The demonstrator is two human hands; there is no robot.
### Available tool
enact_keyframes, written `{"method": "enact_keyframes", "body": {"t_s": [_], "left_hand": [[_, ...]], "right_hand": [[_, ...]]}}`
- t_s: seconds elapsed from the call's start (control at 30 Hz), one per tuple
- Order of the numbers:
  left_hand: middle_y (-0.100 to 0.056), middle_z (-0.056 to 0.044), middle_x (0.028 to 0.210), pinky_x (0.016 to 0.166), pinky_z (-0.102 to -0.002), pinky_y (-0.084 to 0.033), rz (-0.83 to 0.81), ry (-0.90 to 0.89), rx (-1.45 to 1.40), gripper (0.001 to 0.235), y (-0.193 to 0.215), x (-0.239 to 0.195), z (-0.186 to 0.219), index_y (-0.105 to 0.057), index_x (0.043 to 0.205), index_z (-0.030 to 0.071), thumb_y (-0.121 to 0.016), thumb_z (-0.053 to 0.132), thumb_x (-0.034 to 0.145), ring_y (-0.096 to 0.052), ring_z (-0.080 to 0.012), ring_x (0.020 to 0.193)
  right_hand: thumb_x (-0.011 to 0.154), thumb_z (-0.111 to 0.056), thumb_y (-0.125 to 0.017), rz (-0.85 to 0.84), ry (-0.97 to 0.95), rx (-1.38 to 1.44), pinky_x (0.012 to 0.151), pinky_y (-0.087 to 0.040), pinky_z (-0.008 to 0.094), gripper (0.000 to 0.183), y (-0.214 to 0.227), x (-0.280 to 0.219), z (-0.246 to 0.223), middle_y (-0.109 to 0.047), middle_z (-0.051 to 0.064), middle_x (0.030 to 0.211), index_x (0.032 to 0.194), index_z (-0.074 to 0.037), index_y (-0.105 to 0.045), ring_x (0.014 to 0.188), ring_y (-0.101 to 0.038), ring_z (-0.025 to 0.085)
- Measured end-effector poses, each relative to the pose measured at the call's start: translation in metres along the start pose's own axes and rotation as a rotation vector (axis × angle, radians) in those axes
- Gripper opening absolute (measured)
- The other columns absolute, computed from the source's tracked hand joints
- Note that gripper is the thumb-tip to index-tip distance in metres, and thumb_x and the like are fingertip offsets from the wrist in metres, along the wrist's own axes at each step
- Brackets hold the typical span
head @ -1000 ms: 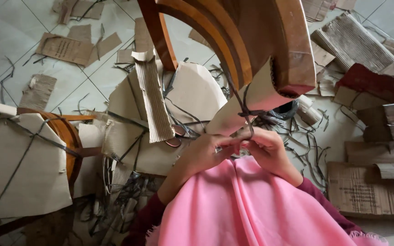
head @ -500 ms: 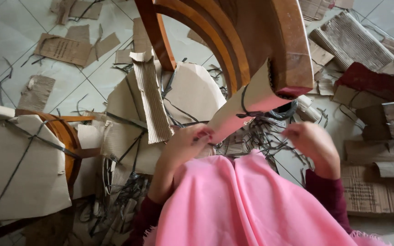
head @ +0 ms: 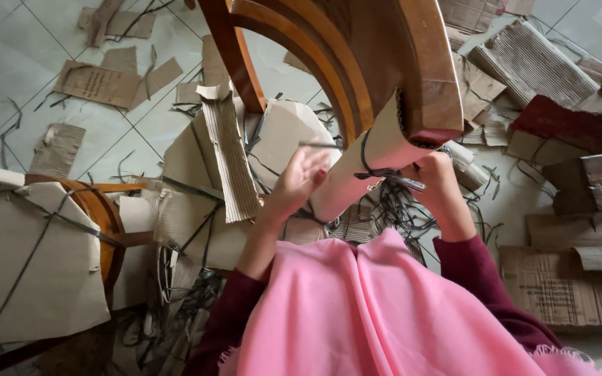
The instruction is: Wrapping wooden chair legs with cardboard and securing them with string for protection
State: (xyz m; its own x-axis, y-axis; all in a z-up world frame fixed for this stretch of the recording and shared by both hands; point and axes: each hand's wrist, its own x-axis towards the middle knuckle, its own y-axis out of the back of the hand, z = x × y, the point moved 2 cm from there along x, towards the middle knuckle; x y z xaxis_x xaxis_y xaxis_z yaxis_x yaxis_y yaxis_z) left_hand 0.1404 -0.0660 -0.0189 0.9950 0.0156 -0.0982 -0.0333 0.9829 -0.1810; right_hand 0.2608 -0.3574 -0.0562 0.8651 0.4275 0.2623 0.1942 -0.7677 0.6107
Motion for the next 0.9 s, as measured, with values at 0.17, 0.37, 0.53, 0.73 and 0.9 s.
{"method": "enact_keyframes", "body": {"t_s": [0.17,0.37,0.53,0.73,0.9], "left_hand": [[-0.058,-0.022,0.140,0.111,-0.049,-0.047,0.044,-0.227,-0.068,0.062,-0.027,0.006,0.034,-0.038,0.153,0.007,-0.059,0.039,0.105,-0.059,-0.0285,0.128],[-0.077,-0.014,0.100,0.092,-0.031,-0.060,0.252,-0.229,-0.073,0.026,-0.007,0.008,0.015,-0.070,0.114,0.005,-0.047,0.016,0.109,-0.074,-0.0147,0.096],[-0.072,-0.011,0.091,0.093,-0.039,-0.061,0.296,-0.228,-0.186,0.026,0.007,-0.005,-0.003,-0.067,0.112,0.000,-0.048,0.018,0.109,-0.070,-0.0131,0.088],[-0.071,-0.016,0.088,0.091,-0.041,-0.062,0.232,-0.268,-0.162,0.025,0.004,-0.025,0.002,-0.069,0.103,-0.002,-0.059,0.020,0.103,-0.072,-0.0191,0.086],[-0.074,-0.011,0.090,0.090,-0.034,-0.057,0.040,-0.236,0.014,0.021,-0.022,-0.031,0.024,-0.075,0.101,0.002,-0.062,0.018,0.103,-0.067,-0.0135,0.088]], "right_hand": [[0.084,0.004,-0.060,0.052,0.284,-0.014,0.067,-0.046,0.041,0.017,0.001,0.008,-0.038,-0.049,0.014,0.062,0.071,-0.006,-0.054,0.059,-0.043,0.038],[0.080,0.013,-0.052,-0.063,0.202,-0.025,0.086,-0.047,0.052,0.013,0.013,0.006,-0.091,-0.056,0.023,0.074,0.088,0.010,-0.062,0.070,-0.053,0.036],[0.082,0.004,-0.066,-0.007,0.084,0.316,0.064,-0.048,0.032,0.017,0.002,-0.009,-0.068,-0.060,0.005,0.065,0.092,-0.008,-0.073,0.065,-0.049,0.009],[0.092,-0.009,-0.072,-0.028,0.101,0.547,0.052,-0.028,0.022,0.020,0.005,-0.029,-0.105,-0.034,-0.002,0.055,0.099,-0.005,-0.054,0.053,-0.033,0.008],[0.081,-0.017,-0.089,0.065,0.097,0.505,0.052,-0.032,0.018,0.048,-0.026,-0.049,-0.060,-0.035,-0.004,0.057,0.095,-0.009,-0.044,0.052,-0.036,0.006]]}}
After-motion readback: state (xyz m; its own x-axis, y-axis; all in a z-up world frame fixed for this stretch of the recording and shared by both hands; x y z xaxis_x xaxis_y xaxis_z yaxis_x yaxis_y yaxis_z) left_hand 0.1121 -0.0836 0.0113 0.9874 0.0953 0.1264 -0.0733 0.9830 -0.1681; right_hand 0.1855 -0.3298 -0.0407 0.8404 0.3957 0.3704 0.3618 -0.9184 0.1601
